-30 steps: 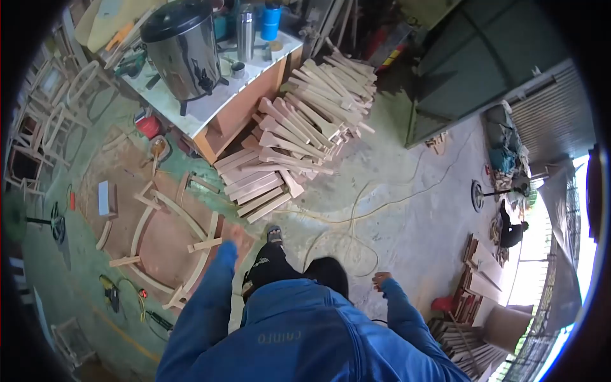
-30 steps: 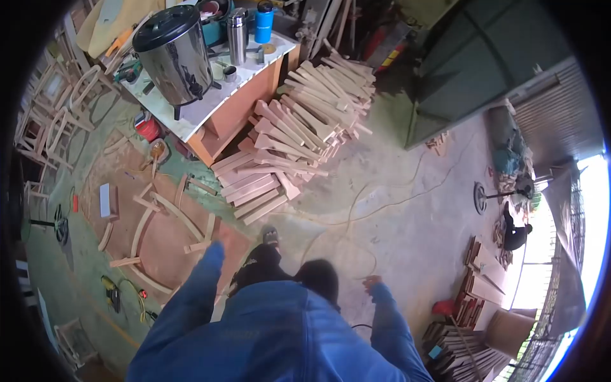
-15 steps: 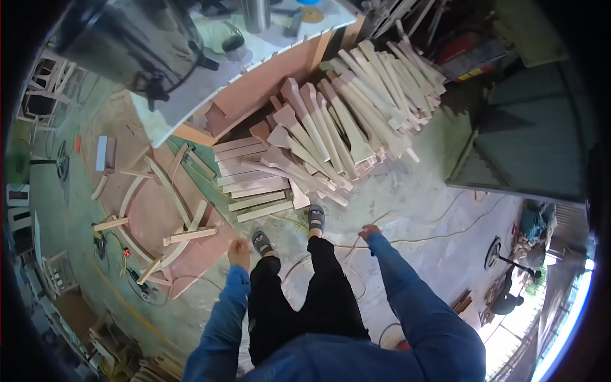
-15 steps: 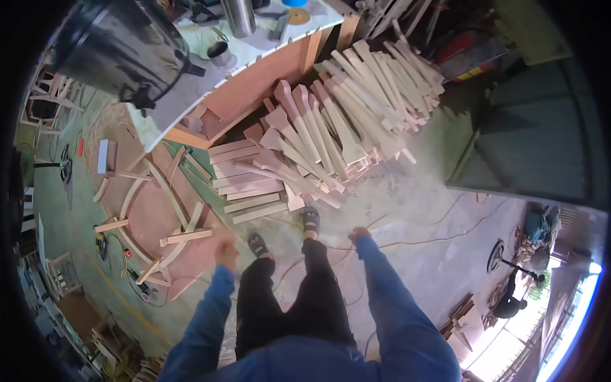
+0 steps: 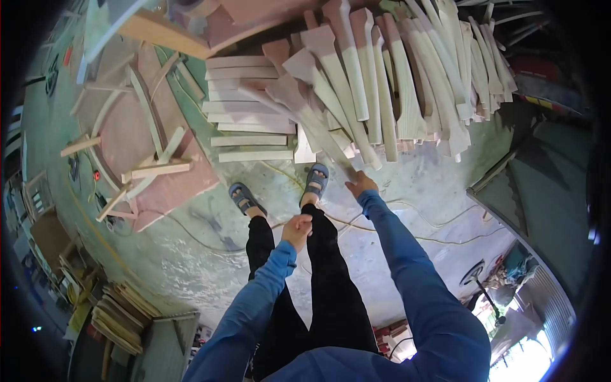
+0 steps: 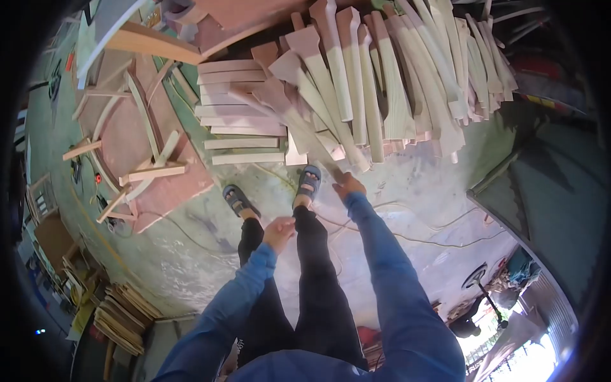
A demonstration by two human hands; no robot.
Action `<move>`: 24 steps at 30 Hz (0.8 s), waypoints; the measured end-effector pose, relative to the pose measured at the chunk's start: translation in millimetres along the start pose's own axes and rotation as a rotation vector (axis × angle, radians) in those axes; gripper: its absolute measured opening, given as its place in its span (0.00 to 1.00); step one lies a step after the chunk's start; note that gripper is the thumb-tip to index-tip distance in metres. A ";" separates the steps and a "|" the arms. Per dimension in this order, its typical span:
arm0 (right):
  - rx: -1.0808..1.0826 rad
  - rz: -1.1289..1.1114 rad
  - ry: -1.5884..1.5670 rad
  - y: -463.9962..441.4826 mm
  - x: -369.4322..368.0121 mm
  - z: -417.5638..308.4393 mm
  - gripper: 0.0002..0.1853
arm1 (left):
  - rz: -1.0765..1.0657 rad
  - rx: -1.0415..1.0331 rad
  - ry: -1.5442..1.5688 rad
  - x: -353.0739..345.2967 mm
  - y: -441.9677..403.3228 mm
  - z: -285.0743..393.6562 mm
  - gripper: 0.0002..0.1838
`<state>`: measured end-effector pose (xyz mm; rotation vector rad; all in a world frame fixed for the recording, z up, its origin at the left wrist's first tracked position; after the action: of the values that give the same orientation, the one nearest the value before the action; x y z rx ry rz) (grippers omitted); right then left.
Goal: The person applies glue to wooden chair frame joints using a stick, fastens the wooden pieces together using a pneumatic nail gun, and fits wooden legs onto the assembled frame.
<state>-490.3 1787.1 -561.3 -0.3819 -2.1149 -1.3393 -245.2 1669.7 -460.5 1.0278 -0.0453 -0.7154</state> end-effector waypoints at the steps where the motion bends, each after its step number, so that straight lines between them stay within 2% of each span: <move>1: 0.019 -0.075 0.065 3.8 1.1 -8.0 0.28 | -0.014 -0.041 0.041 -6.0 -10.8 -2.7 0.08; 2: 0.102 -0.087 -0.013 26.0 9.0 -27.5 0.24 | -0.034 -0.030 0.051 -8.7 -20.7 -1.9 0.10; 4: 0.226 -0.104 -0.218 61.4 6.4 -55.0 0.21 | -0.046 0.004 0.010 -19.2 -27.8 25.9 0.16; 5: 0.220 -0.202 -0.329 81.3 -1.3 -62.0 0.21 | -0.027 0.025 0.040 -25.1 -25.7 37.6 0.23; 6: 0.233 -0.268 -0.497 109.6 13.2 -90.8 0.23 | -0.038 0.022 0.105 -28.1 -22.0 42.8 0.25; 7: 0.352 -0.320 -0.366 126.3 24.2 -112.7 0.26 | -0.050 0.017 0.171 -28.6 -17.8 50.6 0.27; 8: 0.431 -0.361 -0.389 138.5 27.3 -128.6 0.27 | -0.071 0.132 0.339 -29.6 -8.7 62.6 0.27; 10: 0.406 -0.688 -0.354 141.9 23.7 -133.3 0.27 | 0.028 0.068 0.293 -11.3 6.0 63.2 0.24; 11: 0.481 -0.879 -0.283 128.5 3.8 -126.8 0.22 | 0.103 0.014 0.290 4.2 10.5 49.5 0.21; 13: 0.252 -0.897 -0.525 76.8 -41.4 -98.9 0.17 | 0.178 -0.051 0.528 47.0 22.7 23.6 0.18; 14: 0.117 -0.801 -0.552 51.1 -33.0 -104.0 0.15 | 0.166 -0.026 0.551 78.5 33.5 19.9 0.15; 15: 0.131 -0.521 -0.677 31.0 -27.2 -107.6 0.15 | 0.154 -0.001 0.574 103.5 39.0 18.7 0.13; 16: 0.141 -0.336 -0.417 8.3 -34.2 -102.8 0.14 | 0.211 0.051 0.648 104.9 56.3 57.2 0.08; 17: 0.151 -0.150 -0.159 -12.8 -40.1 -102.2 0.14 | 0.343 0.150 0.619 129.4 65.8 49.2 0.07; 18: 0.155 -0.150 -0.157 -27.5 -42.8 -113.9 0.14 | 0.347 0.196 0.620 146.9 75.1 43.3 0.07; 20: 0.675 -0.211 0.536 -40.5 -54.0 -157.2 0.14 | 0.363 0.276 0.546 170.3 96.1 24.6 0.07; 21: 0.472 -0.200 0.069 -47.3 -54.7 -171.5 0.14 | 0.389 0.319 0.573 179.4 106.1 12.8 0.07; 23: 0.571 0.082 0.068 -49.8 -47.6 -205.5 0.16 | 0.425 0.359 0.636 190.4 125.9 -9.5 0.09; 24: 0.508 0.099 0.114 -55.7 -46.0 -220.0 0.18 | 0.430 0.368 0.648 193.1 134.8 -15.9 0.09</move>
<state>-411.0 1569.5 -561.5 -0.1879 -2.2103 -0.7109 -19.6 1615.4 -417.7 1.5041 0.1655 0.0431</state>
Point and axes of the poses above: each hand's wrist, its own y-axis away from the middle knuckle, its own x-axis out of the back of the hand, z = x × y, the point moved 3 cm from there along -y, towards the middle knuckle, and after that the axes turned 5 degrees about -z, right-handed, at the moved point
